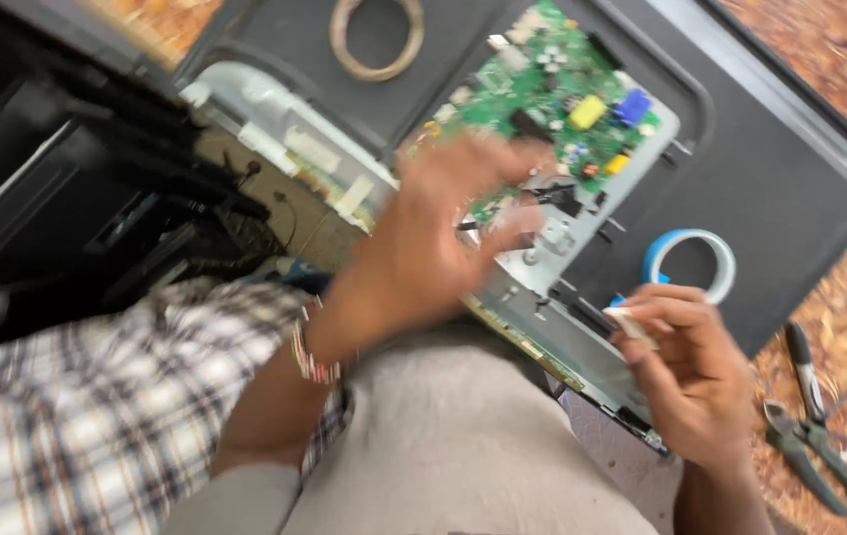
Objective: The person works on the internal components of a disassembled television, specifically focusing on a small circuit board. They use their hands to connect a ribbon cable to the board and then apply pieces of tape to secure the connection and the board itself.
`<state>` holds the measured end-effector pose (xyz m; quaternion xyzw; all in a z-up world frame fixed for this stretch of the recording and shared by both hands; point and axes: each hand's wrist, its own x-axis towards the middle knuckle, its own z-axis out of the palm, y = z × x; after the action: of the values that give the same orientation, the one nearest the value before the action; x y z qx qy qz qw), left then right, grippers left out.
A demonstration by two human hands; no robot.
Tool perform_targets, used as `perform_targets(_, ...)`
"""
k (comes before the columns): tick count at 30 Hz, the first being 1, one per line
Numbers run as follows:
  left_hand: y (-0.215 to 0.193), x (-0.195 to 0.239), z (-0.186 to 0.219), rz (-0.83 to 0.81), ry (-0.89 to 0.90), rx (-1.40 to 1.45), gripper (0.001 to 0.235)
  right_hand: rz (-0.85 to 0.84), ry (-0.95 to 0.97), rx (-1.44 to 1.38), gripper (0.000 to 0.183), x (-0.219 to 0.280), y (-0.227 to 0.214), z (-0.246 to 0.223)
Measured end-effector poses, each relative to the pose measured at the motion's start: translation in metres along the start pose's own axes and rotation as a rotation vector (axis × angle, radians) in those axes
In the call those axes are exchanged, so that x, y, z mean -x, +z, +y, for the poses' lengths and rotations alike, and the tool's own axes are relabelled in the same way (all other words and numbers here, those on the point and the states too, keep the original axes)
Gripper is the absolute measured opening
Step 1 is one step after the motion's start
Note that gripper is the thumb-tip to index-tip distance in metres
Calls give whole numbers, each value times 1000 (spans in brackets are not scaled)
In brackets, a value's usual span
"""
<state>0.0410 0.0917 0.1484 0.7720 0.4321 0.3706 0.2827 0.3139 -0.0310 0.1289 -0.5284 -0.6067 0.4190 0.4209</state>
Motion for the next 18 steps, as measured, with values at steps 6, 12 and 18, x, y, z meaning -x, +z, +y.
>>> perform_targets(6, 50, 15, 43, -266, 63, 384, 22, 44, 68, -138, 17, 11, 15, -13)
perform_targets(12, 55, 11, 50, -363, 25, 464, 9, 158, 54, -92, 16, 22, 14, -7)
perform_targets(18, 74, 14, 59, -383, 38, 414, 13, 163, 1, -106, 14, 29, 6, -5)
